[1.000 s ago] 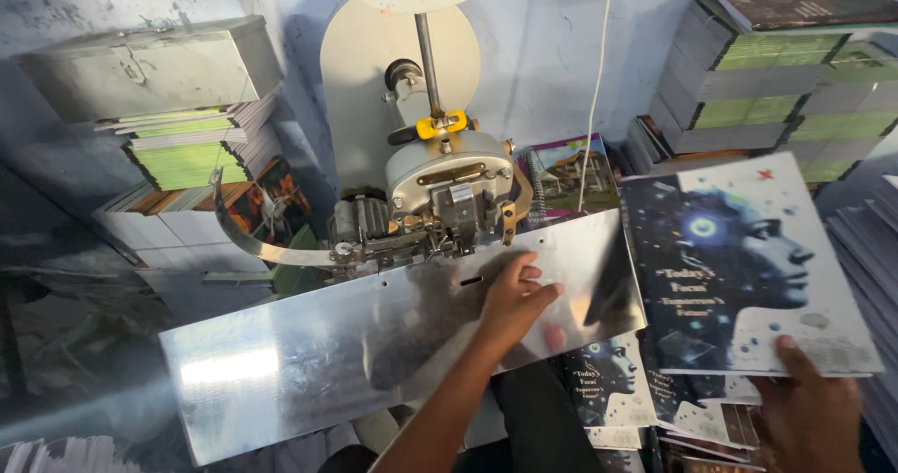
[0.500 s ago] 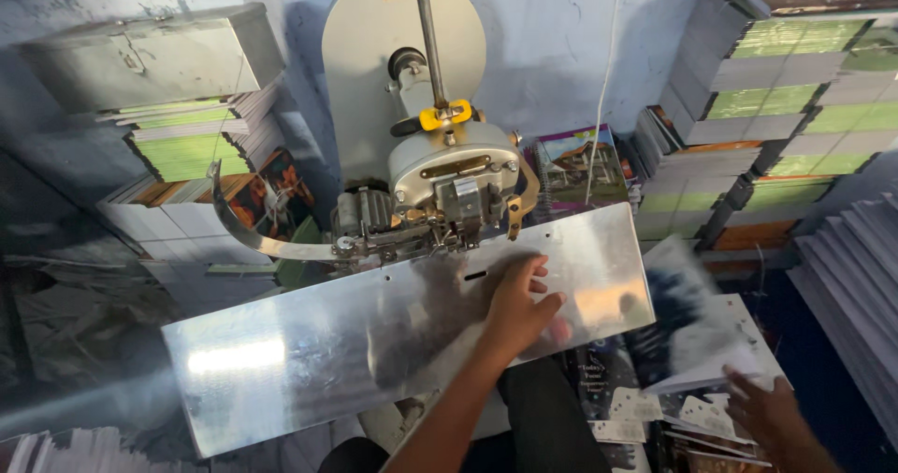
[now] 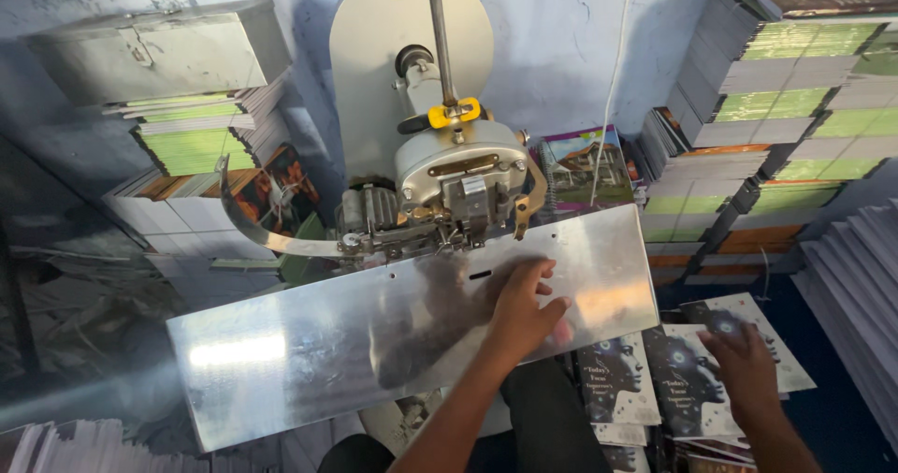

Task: The person repeatedly picks up a book, places it under a binding machine, and operates the machine to bind the book. The person then removes the bound book and places it on a stack. This process is repeated multiple times.

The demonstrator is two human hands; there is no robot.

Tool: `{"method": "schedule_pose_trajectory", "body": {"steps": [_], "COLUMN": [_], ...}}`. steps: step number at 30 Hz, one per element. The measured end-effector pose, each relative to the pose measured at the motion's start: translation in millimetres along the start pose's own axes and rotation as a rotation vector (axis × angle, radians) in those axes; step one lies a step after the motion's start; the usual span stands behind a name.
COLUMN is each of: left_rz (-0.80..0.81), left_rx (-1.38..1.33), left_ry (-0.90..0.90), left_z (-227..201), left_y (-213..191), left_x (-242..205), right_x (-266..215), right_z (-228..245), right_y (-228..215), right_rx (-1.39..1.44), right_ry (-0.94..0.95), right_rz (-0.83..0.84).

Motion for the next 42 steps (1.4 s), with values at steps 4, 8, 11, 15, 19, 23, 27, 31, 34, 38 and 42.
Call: {"method": "schedule_pose_trajectory", "body": {"steps": [4, 8, 11, 15, 19, 23, 27, 31, 34, 38, 42], "left_rz": [0.046, 0.052, 0.017, -0.068, -0.172, -0.196, -0.22, -0.274, -0.306, -0.319, -0.382], "left_rx": [0.001, -0.033, -0.064, -0.083, 0.013, 0.118, 0.162, 0.222, 0.187, 0.177, 0.168], "left_ry": [-0.015, -0.004, -0.03, -0.024, 0.037, 0.02, -0.122, -0.065, -0.027, -0.062, -0.026], "left_z": [-4, -5, -3, -5, -13, -14, -2, -4, -4, 6, 9], "left_y": [-2, -9, -19, -43, -79, -113, -144, -178, -201, -230, -260], "left_x": [-5, -7, -9, -17, -33, -47, -63, -77, -86, -99, -122], "right_x": [-45, -86, -104, -124, -135, -156, -170, -197, -215, -241, -266], "right_z": [88, 138, 153, 173, 169, 168, 165, 165, 164, 165, 162], "right_y": [47, 94, 125, 159, 185, 205, 225, 247, 268, 290, 314], "right_rx": [-0.196, -0.302, -0.327, -0.325, -0.435, -0.429, -0.387, -0.48, -0.502, -0.464, -0.448], "right_ry": [-0.265, -0.367, -0.448, -0.815, -0.887, -1.007, -1.031, -1.212, -1.273, -1.312, -1.332], "right_rz": [0.073, 0.162, 0.234, 0.35, 0.406, 0.486, 0.556, 0.546, 0.579, 0.66, 0.751]}}
Point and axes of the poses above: each hand's wrist, its own x-axis towards the middle knuckle, its own y-axis out of the palm, z = x × y, the point moved 9 cm from there along x, towards the middle knuckle, and after that the axes turned 10 degrees about x, right-handed, at the moved point
